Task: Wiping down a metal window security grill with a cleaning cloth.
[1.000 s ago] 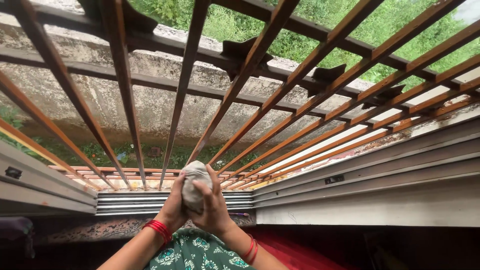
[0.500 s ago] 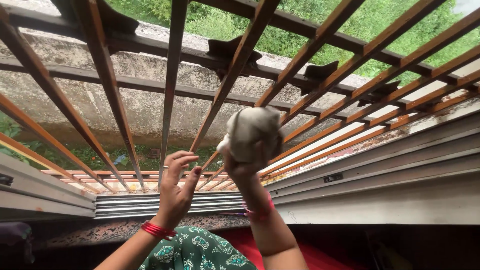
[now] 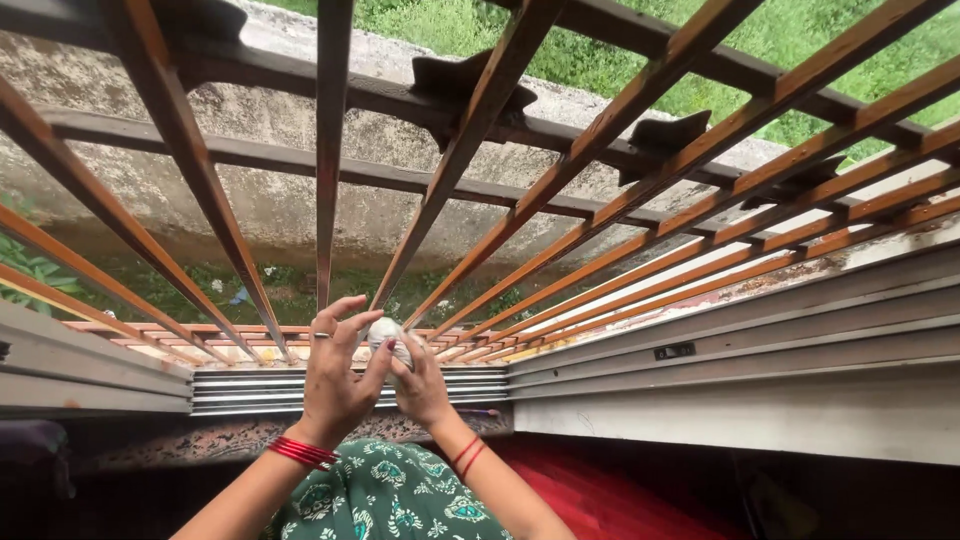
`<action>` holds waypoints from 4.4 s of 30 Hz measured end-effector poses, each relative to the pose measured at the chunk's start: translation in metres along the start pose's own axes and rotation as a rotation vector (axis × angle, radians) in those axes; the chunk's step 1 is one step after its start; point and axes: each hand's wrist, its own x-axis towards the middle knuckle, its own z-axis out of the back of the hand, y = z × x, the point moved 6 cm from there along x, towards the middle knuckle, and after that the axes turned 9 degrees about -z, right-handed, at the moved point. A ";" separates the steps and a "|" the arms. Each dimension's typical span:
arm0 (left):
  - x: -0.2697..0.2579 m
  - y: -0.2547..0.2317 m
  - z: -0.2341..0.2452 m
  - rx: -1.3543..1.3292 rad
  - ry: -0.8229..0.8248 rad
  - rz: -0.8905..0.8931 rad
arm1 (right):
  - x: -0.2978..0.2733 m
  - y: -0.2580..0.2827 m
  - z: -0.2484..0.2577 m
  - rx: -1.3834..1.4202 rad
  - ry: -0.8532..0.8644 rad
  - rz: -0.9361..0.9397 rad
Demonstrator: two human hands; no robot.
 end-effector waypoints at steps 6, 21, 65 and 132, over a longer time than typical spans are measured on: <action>-0.005 0.016 -0.004 0.010 0.042 0.001 | -0.020 -0.020 -0.008 0.257 0.234 -0.606; -0.031 0.020 -0.001 -0.061 0.132 0.093 | -0.027 -0.047 -0.046 0.599 0.078 -1.031; 0.002 -0.047 -0.008 -0.174 -0.007 -0.016 | 0.143 0.056 0.154 0.117 0.051 -0.333; 0.022 -0.121 -0.180 -0.089 0.249 -0.494 | 0.040 -0.133 0.267 -0.140 -0.606 -0.431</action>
